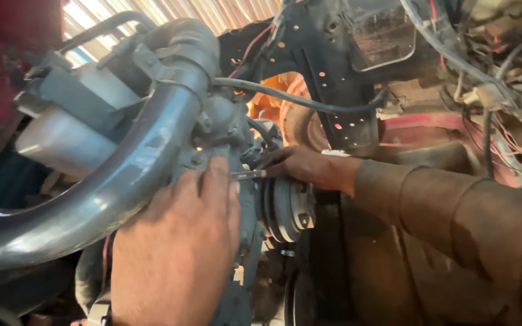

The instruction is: The person uses a wrench to tighten bolts on a car engine component, likely the alternator or a bracket, while holding a hose with the other hand. The hands repeatedly adjust the wrench and reposition the hose throughout the clip.

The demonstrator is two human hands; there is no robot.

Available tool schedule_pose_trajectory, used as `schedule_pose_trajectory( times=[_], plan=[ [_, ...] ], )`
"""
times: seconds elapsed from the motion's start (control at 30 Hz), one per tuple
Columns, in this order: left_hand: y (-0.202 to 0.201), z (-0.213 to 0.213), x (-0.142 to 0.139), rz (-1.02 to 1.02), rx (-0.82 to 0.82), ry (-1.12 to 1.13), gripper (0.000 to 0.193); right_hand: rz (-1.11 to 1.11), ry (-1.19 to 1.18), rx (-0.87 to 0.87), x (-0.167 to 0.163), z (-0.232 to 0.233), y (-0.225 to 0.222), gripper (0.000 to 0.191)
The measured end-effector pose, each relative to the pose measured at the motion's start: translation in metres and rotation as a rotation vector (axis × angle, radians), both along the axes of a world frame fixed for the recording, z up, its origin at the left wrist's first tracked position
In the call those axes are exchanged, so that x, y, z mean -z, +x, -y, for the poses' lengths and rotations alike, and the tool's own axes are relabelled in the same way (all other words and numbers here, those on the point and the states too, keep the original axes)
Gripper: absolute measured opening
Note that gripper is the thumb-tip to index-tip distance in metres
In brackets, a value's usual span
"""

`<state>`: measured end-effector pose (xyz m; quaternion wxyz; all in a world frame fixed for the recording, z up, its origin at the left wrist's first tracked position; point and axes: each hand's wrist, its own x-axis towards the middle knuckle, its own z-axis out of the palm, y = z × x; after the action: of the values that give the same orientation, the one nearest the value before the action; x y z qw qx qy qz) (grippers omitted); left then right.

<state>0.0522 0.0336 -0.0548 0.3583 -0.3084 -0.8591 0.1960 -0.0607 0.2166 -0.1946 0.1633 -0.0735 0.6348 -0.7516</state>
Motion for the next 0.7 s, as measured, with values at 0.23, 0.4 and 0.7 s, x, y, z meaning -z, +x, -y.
schedule_pose_trajectory(
  times=[0.23,0.4,0.7],
  plan=[
    [0.003,-0.011,-0.011,0.381,-0.386,-0.005,0.025,0.054,0.069,0.029,0.012,-0.002,-0.006,0.029],
    [0.007,-0.004,0.048,0.728,-0.556,-0.382,0.023,-0.043,0.070,-0.020,0.016,-0.008,-0.012,0.031],
    [0.007,0.015,0.045,0.167,-0.247,-0.157,0.011,0.036,0.058,0.094,0.015,-0.006,0.001,0.031]
  ],
)
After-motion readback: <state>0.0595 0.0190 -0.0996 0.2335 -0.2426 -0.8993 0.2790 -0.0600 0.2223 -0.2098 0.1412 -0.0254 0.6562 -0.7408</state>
